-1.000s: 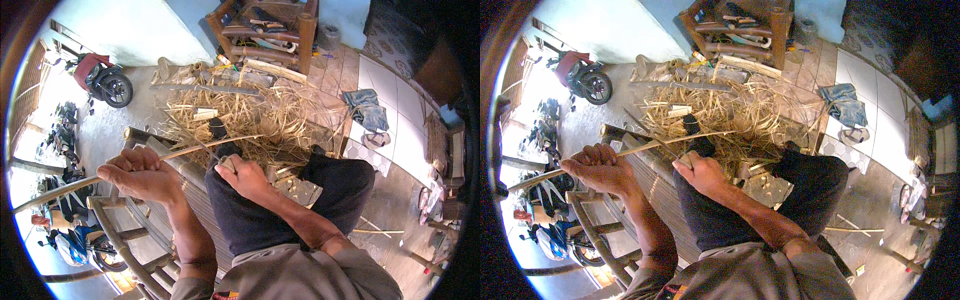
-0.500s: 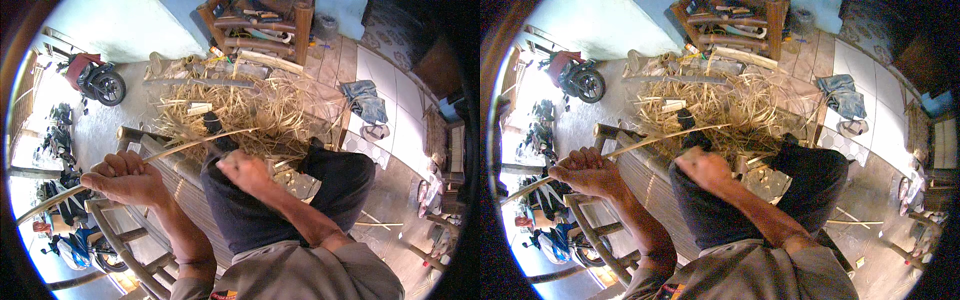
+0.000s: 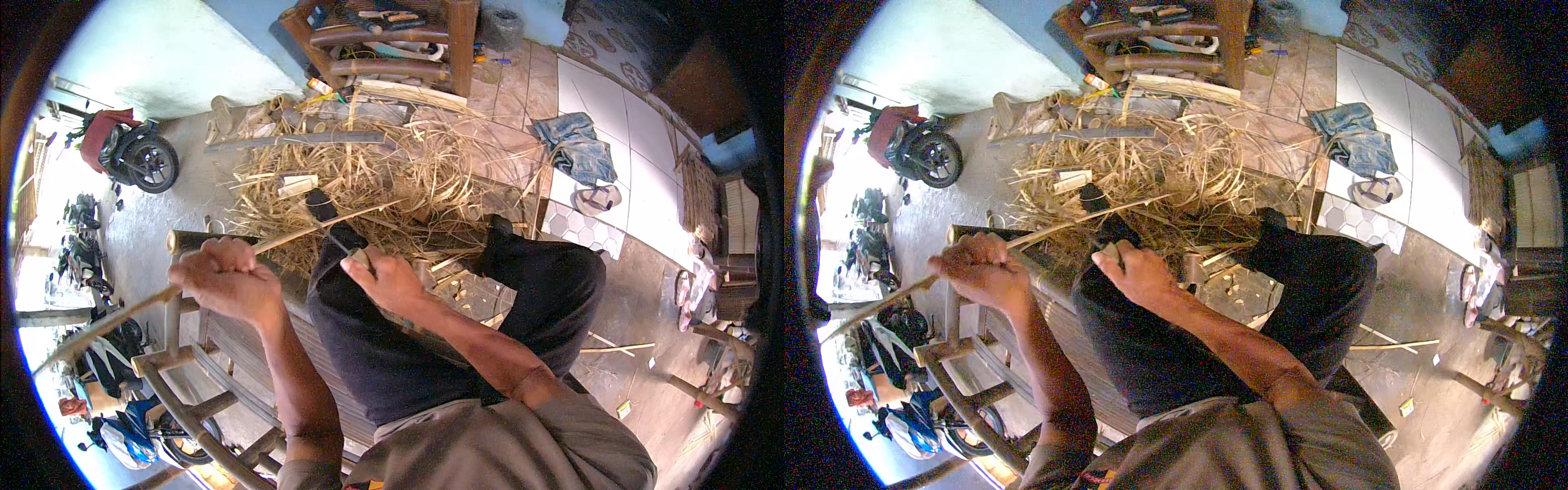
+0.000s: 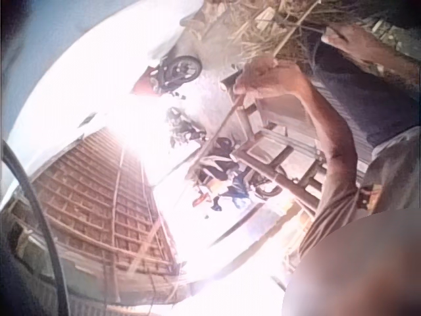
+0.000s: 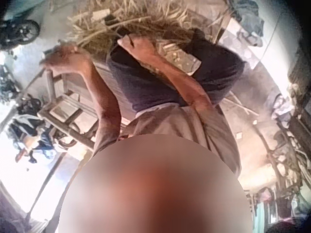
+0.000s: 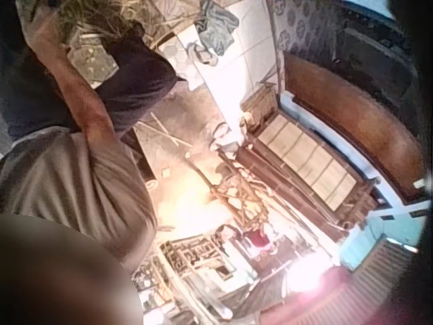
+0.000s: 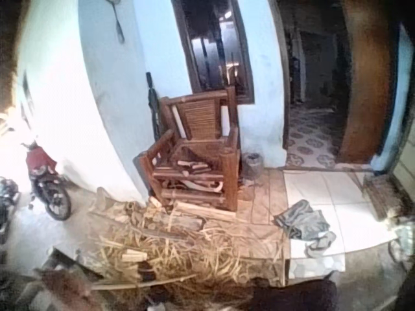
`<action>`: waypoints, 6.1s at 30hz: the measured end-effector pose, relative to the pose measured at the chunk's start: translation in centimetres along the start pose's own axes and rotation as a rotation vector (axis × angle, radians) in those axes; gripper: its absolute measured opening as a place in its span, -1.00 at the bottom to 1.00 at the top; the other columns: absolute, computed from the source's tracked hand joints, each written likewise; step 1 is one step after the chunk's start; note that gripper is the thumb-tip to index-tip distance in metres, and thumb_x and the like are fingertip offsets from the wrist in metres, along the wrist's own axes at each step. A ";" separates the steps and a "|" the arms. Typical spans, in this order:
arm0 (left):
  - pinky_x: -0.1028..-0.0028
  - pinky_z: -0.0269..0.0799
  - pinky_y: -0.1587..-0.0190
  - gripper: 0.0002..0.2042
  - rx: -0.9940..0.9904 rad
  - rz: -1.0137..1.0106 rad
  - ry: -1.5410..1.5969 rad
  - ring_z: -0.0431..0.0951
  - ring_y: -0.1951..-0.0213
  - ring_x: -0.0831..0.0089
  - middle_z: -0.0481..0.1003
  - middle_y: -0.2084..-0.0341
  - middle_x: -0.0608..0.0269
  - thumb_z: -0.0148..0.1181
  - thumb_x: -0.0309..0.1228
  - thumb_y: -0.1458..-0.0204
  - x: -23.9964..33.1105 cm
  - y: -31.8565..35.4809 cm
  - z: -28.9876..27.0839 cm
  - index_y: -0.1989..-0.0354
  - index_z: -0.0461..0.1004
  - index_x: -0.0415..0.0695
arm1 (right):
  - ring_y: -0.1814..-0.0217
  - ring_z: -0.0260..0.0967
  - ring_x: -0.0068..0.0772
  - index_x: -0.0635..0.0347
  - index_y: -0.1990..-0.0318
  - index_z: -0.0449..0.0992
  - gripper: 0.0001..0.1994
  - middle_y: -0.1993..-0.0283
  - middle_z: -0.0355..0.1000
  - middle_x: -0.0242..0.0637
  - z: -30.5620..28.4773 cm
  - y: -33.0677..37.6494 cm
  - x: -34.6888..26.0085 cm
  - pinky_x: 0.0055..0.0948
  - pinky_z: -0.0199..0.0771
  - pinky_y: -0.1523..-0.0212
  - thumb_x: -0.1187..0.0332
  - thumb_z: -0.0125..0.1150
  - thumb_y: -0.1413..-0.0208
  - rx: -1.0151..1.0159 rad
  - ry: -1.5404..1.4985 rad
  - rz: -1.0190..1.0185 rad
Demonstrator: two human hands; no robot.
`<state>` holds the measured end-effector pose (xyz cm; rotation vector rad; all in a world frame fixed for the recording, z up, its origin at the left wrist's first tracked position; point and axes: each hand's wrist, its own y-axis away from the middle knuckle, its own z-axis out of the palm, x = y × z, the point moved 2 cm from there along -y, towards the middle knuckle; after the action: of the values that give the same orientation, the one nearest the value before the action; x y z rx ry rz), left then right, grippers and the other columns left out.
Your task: The person sits on a low bamboo bench and uses a curved blade to shave thin strips from a long bamboo pole. They repeatedly draw the blade along the pole to peel off layers, creating a pile of bamboo shavings on the floor.
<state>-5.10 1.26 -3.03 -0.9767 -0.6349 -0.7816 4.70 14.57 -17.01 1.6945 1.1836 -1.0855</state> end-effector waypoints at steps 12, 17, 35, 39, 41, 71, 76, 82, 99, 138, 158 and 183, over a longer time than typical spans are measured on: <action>0.56 -0.23 0.71 -0.42 0.298 0.088 -0.351 -0.12 0.74 0.64 -0.09 0.78 0.50 -0.22 0.25 -0.21 -2.1 -3.3 1.7 0.66 -0.07 0.08 | 0.72 0.32 -0.40 0.21 0.30 0.42 -0.55 0.71 0.28 -0.26 2.7 -8.2 12.4 -0.33 0.36 0.76 -0.06 -0.04 -0.29 0.081 0.391 -0.308; 0.54 -0.27 0.69 -0.43 0.242 0.077 -0.296 -0.17 0.72 0.63 -0.12 0.75 0.50 -0.16 0.21 -0.22 -3.5 -5.1 1.5 0.65 -0.09 0.07 | 0.72 0.37 -0.13 0.26 0.32 0.43 -0.54 0.71 0.32 -0.18 5.0 -8.8 13.9 -0.15 0.38 0.74 -0.06 0.04 -0.25 0.165 0.127 -0.278; 0.52 -0.23 0.68 -0.43 0.343 0.129 -0.461 -0.11 0.72 0.60 -0.10 0.78 0.49 -0.12 0.19 -0.22 -5.8 -10.3 -2.4 0.69 -0.05 0.09 | 0.69 0.24 -0.17 0.25 0.52 0.37 -0.43 0.72 0.23 -0.15 4.3 -13.2 27.7 -0.07 0.29 0.59 -0.15 0.02 -0.21 -0.041 0.231 0.232; 0.52 -0.22 0.68 -0.42 0.431 0.084 -0.371 -0.11 0.72 0.58 -0.09 0.77 0.47 -0.11 0.20 -0.21 -5.9 -10.6 -3.5 0.69 -0.06 0.08 | 0.58 0.33 0.03 0.34 0.45 0.40 -0.41 0.62 0.31 0.04 2.1 -12.7 30.4 -0.04 0.32 0.50 -0.16 0.03 -0.20 -0.009 0.284 0.160; 0.52 -0.21 0.69 -0.42 0.420 0.037 -0.344 -0.11 0.72 0.58 -0.09 0.78 0.46 -0.13 0.20 -0.21 -6.1 -10.6 -3.8 0.68 -0.06 0.08 | 0.47 0.40 0.14 0.39 0.36 0.43 -0.40 0.55 0.35 0.14 1.1 -12.1 31.6 0.00 0.36 0.43 -0.15 0.03 -0.19 -0.027 0.388 0.185; 0.46 0.17 0.36 -0.54 0.220 0.349 -0.501 0.21 0.46 0.51 0.24 0.57 0.28 -0.29 -0.05 -0.33 1.5 0.9 2.8 0.56 0.16 -0.10 | 0.24 0.52 0.11 0.27 -0.01 0.36 -0.60 0.34 0.50 0.05 -5.0 5.0 -8.4 -0.09 0.50 0.24 0.10 0.09 -0.23 -0.003 -0.269 -0.398; 0.37 0.17 0.24 -0.57 -0.008 0.626 -0.808 0.21 0.35 0.38 0.23 0.45 0.17 -0.33 -0.14 -0.34 1.9 1.8 2.8 0.52 0.18 -0.18 | 0.31 0.48 0.25 0.27 0.07 0.35 -0.64 0.42 0.47 0.14 -4.1 4.0 -9.4 0.01 0.47 0.33 0.12 0.10 -0.22 -0.047 -0.129 -0.237; 0.41 0.16 0.24 -0.59 0.119 0.518 -0.721 0.19 0.37 0.43 0.24 0.44 0.22 -0.25 -0.09 -0.32 1.6 1.6 2.3 0.41 0.26 -0.19 | 0.42 0.47 0.23 0.27 0.17 0.35 -0.59 0.49 0.47 0.10 -3.3 4.1 -8.6 0.10 0.50 0.43 0.03 0.11 -0.18 0.005 -0.180 -0.482; 0.29 0.17 0.13 -0.69 0.125 0.501 -0.804 0.22 0.32 0.31 0.24 0.41 0.17 -0.20 -0.18 -0.29 1.3 1.2 3.3 0.36 0.23 -0.19 | 0.45 0.47 0.26 0.24 0.17 0.36 -0.59 0.53 0.45 0.13 -1.6 1.3 -4.4 0.06 0.48 0.43 0.01 0.13 -0.18 0.037 0.061 -0.287; 0.33 0.19 0.04 -0.67 0.047 0.335 -0.152 0.35 0.17 0.48 0.40 0.37 0.34 -0.16 -0.07 -0.30 0.5 -2.2 2.9 0.35 0.37 -0.03 | 0.56 0.49 0.04 0.27 0.13 0.41 -0.55 0.53 0.48 -0.02 0.7 -4.0 4.2 -0.11 0.51 0.57 -0.03 0.06 -0.23 0.050 0.264 0.024; 0.20 0.09 -0.07 -0.70 0.206 0.338 -0.204 0.37 0.13 0.44 0.41 0.36 0.35 -0.09 -0.05 -0.25 -0.4 -5.7 -2.0 0.33 0.35 0.00 | 0.75 0.37 -0.27 0.31 0.19 0.39 -0.55 0.64 0.41 -0.16 5.6 -6.8 11.6 -0.29 0.36 0.78 -0.02 0.03 -0.25 0.077 0.362 -0.119; 0.12 0.22 -0.05 -0.68 0.154 0.445 -0.539 0.42 0.19 0.33 0.46 0.38 0.25 -0.04 -0.08 -0.24 -0.6 -7.5 -4.1 0.39 0.34 -0.07 | 0.46 0.47 -0.25 0.18 0.18 0.34 -0.60 0.45 0.42 -0.16 5.5 -9.6 12.5 -0.27 0.54 0.45 -0.02 0.08 -0.23 -0.018 0.155 -0.509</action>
<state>-11.04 -4.79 -1.62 -1.1396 -0.8834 -0.0657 -3.11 15.56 -31.69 1.5200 1.7823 -1.2473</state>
